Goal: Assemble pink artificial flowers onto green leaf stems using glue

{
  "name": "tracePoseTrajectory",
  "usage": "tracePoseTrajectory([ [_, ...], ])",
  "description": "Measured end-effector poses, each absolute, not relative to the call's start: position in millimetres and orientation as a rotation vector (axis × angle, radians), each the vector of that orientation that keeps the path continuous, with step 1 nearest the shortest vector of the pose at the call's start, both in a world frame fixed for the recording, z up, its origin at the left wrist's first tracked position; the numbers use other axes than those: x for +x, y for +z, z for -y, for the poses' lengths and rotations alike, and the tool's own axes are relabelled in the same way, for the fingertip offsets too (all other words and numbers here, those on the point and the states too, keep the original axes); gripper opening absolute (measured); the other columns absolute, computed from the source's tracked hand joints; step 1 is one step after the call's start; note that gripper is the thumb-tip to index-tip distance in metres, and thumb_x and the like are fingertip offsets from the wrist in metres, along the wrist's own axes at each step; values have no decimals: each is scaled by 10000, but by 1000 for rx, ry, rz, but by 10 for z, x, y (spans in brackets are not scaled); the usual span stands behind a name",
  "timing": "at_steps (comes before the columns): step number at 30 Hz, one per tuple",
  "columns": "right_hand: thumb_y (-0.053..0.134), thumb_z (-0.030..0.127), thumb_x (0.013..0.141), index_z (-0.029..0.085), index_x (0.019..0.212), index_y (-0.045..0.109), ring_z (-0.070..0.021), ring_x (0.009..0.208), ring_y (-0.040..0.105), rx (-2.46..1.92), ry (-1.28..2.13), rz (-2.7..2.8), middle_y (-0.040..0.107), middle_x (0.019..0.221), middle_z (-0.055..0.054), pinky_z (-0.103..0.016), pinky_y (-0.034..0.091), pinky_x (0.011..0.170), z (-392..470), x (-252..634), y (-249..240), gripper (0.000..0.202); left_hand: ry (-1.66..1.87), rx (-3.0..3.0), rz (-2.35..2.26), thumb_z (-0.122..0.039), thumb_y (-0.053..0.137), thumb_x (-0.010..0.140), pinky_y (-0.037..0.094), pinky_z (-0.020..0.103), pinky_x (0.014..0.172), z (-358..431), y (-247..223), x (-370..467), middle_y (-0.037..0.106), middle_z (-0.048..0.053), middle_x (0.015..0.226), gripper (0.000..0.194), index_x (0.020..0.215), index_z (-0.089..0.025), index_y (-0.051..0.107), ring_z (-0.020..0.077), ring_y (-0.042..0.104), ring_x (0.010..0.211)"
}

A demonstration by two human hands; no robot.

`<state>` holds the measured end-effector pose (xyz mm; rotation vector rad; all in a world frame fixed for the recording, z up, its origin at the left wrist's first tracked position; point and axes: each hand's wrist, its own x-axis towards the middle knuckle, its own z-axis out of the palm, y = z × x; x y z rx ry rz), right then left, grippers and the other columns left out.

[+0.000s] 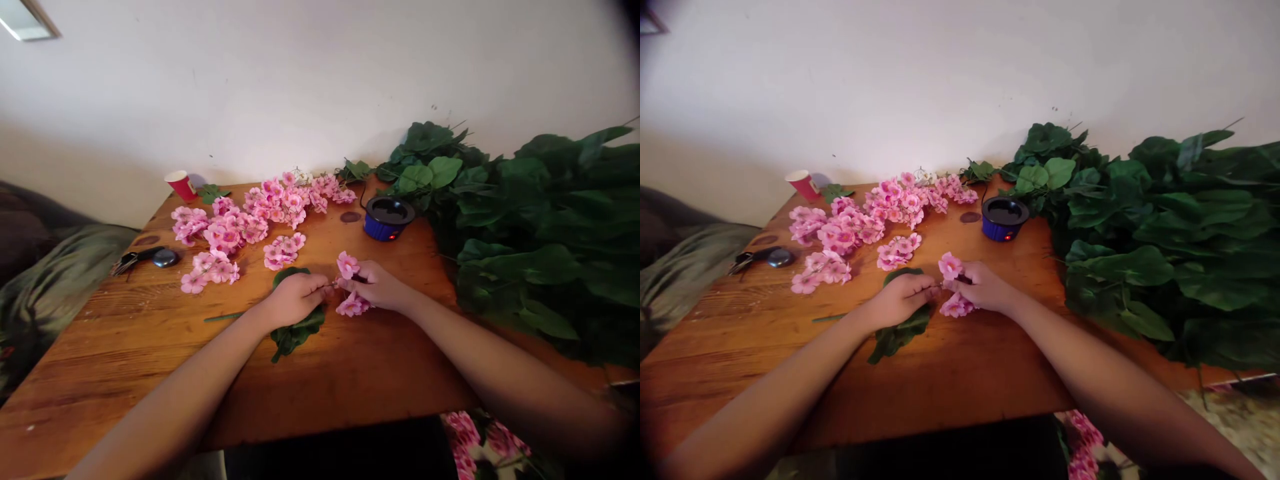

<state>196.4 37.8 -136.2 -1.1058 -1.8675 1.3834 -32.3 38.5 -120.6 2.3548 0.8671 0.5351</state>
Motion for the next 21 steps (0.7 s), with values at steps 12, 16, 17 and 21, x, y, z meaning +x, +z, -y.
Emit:
tracePoseTrajectory([
  [12,614,558,899,157,985,642,-190,720,719,-1053,1386,1833,713,852,-69,-236,517,549,-385,1913,-1399,410,652,2311,-856,-313,365,1030,453,275,689,-356,-1204,-334,589,5,725,334,812,-181,581,128,555,692],
  [16,618,564,897,153,969,642,-170,675,698,-1006,1430,1800,719,845,-64,-241,514,562,-394,1898,-1404,418,676,2276,-855,-344,381,1036,457,267,680,-345,-1233,-337,601,5,736,353,824,-166,601,119,565,684],
  [17,622,569,893,152,960,641,-166,665,696,-999,1450,1796,720,840,-61,-238,513,559,-396,1897,-1404,423,676,2272,-850,-345,385,1036,456,266,678,-341,-1235,-335,603,5,736,356,823,-163,604,117,564,683],
  [21,630,606,870,155,1004,618,-169,608,700,-1018,1575,1759,723,756,-49,-212,473,481,-403,1906,-1413,471,665,2271,-837,-348,394,1035,432,256,647,-336,-1221,-323,559,-10,690,370,781,-162,589,107,524,647],
])
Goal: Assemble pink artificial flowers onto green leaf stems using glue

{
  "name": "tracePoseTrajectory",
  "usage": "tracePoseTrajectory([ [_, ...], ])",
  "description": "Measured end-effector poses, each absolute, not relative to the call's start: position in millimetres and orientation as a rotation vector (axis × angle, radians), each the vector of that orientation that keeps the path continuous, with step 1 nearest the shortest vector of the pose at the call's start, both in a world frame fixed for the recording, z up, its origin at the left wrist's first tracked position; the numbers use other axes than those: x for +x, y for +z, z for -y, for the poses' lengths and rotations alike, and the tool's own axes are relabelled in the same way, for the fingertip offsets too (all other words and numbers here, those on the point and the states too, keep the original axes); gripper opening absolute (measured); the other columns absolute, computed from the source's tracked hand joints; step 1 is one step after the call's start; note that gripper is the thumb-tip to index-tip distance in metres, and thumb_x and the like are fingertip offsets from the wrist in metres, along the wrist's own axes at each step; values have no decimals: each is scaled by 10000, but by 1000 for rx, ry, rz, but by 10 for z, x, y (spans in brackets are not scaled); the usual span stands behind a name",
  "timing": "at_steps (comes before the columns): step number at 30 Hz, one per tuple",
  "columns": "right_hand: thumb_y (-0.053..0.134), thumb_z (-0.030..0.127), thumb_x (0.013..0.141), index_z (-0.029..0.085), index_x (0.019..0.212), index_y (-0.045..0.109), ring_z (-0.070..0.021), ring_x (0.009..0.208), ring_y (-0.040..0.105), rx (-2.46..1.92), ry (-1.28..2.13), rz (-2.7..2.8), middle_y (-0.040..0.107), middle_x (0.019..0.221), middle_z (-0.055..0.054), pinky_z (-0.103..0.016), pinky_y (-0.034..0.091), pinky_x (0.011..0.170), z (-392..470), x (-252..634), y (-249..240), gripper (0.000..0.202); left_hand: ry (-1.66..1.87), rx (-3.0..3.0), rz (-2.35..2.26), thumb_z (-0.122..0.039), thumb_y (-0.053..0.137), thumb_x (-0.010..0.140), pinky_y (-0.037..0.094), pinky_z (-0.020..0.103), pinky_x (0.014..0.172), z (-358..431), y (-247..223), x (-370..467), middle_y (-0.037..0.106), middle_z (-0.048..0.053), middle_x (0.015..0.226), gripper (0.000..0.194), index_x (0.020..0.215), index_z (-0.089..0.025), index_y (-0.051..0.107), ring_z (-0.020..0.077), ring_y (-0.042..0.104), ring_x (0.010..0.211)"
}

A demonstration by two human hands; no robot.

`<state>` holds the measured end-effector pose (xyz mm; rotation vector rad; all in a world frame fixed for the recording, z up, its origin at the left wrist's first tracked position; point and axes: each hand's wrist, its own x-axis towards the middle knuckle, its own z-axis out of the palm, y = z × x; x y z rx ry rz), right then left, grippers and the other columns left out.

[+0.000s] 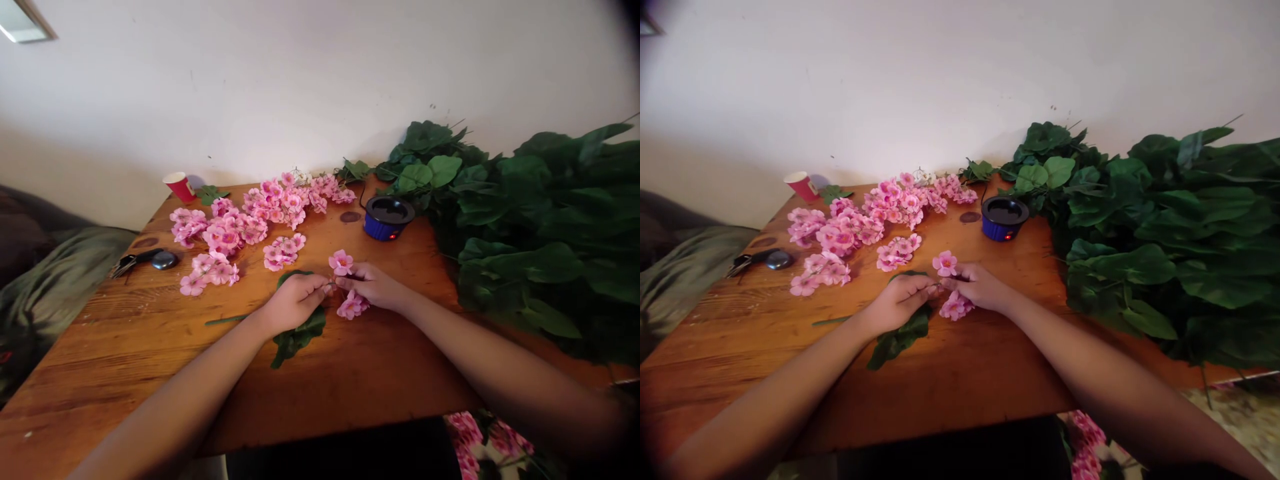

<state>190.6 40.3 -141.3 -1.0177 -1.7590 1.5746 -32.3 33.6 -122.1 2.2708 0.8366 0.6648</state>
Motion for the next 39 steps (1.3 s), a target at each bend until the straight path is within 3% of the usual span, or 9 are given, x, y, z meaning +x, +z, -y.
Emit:
tracePoseTrajectory([
  [6,685,625,811,188,924,521,-186,537,680,-998,1784,1603,686,648,-15,-212,414,416,-410,1943,-1431,480,616,2318,-825,-315,391,1032,440,254,656,-349,-1181,-313,593,0,700,360,778,-165,596,112,551,660],
  [13,692,596,809,183,764,505,-103,435,513,-1042,1703,1617,587,581,26,-215,348,413,-421,1962,-1442,456,572,2520,-828,-278,364,1035,421,272,644,-353,-1198,-335,589,7,670,361,762,-179,578,130,563,652],
  [15,691,529,832,177,779,537,-114,511,551,-1017,1628,1617,617,653,8,-225,402,471,-431,1974,-1470,388,563,2554,-877,-288,362,1039,418,272,647,-352,-1221,-340,602,10,686,355,790,-178,591,136,572,663],
  [18,690,433,849,183,966,614,-174,812,669,-955,1545,1557,692,917,-39,-275,523,700,-430,1984,-1496,287,533,2635,-979,-308,366,1038,415,276,642,-352,-1256,-343,630,22,711,352,823,-175,611,152,587,672],
  [20,674,419,867,200,1094,607,-211,1005,667,-913,1516,1523,689,1087,-66,-320,532,836,-417,1976,-1489,323,506,2681,-1066,-319,372,1034,406,278,622,-353,-1271,-345,634,27,699,366,791,-175,606,159,587,655],
  [22,657,435,883,201,1126,601,-217,1050,652,-924,1415,1536,675,1134,-75,-330,525,872,-400,1960,-1469,342,493,2702,-1171,-329,382,1026,391,277,599,-356,-1277,-352,631,30,682,375,760,-176,598,162,588,638],
  [32,677,463,863,188,1082,658,-195,858,614,-1152,741,1359,659,988,-75,-345,507,795,-450,2018,-1463,352,420,2562,-1724,-448,412,988,314,289,565,-334,-1195,-378,666,53,688,441,698,-189,621,193,610,654],
  [36,719,425,831,197,994,673,-152,695,601,-1036,779,1249,636,807,-19,-313,495,691,-430,2014,-1410,284,340,2577,-1807,-428,392,991,340,300,596,-305,-1166,-365,690,57,761,420,751,-195,646,207,633,714],
  [39,748,364,802,210,953,654,-121,566,559,-880,1015,1077,567,693,35,-279,467,578,-398,1984,-1330,235,344,2627,-1816,-412,407,986,369,315,632,-297,-1172,-365,685,64,812,393,771,-195,654,223,645,780],
])
